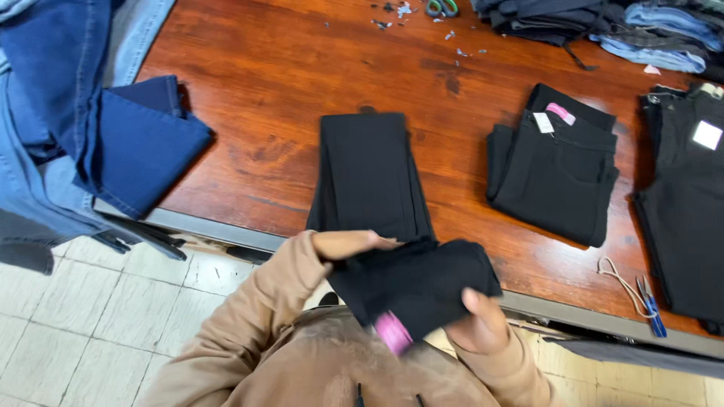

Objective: The person trims loose threads from several pairs of black trousers using small snips. They pick up the trousers one by one from a table, locate threads along seams and hems, and cut them off.

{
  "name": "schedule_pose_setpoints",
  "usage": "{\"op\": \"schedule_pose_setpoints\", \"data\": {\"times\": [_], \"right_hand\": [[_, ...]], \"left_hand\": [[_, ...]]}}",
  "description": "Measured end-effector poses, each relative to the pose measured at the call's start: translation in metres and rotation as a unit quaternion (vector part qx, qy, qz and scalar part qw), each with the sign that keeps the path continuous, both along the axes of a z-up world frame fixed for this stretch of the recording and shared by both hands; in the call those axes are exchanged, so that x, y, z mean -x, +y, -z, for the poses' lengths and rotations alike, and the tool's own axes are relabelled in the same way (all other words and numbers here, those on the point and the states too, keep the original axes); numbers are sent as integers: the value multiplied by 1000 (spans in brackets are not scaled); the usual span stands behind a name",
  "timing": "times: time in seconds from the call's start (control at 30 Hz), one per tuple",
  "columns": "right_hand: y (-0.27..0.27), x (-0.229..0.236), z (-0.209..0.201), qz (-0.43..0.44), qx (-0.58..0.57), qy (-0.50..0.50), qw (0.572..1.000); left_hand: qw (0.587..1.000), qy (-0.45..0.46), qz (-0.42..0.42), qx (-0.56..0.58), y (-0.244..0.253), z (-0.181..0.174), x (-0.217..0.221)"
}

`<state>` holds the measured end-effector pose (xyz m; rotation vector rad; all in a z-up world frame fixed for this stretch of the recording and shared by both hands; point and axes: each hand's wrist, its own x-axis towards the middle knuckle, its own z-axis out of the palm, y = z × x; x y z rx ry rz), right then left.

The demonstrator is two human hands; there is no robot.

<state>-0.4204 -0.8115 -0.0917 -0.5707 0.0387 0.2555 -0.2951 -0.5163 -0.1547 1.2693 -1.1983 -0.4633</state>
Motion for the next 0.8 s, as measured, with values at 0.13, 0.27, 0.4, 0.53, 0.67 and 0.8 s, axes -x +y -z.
{"op": "schedule_pose_setpoints", "data": {"times": [0.13,0.27,0.4,0.53,0.67,0.8], "right_hand": [[93,-76,-94,-25,-13,26,999],[140,-189,-82,-54,15,59,997],[129,-232,-5,-100,35,46,993],[145,-171,-30,20,667,-384,638],[156,-125,-5,-9,812,-488,320],[148,-134,4,-26,801,-497,332]], "left_hand": [[963,240,-124,20,72,44,10],[802,447,-387,88,69,41,32],[805,365,-468,-7,49,-47,50],[800,271,-518,-139,44,-105,63],[798,251,-521,-170,41,-103,72],[799,205,-545,-150,36,-92,85]]}}
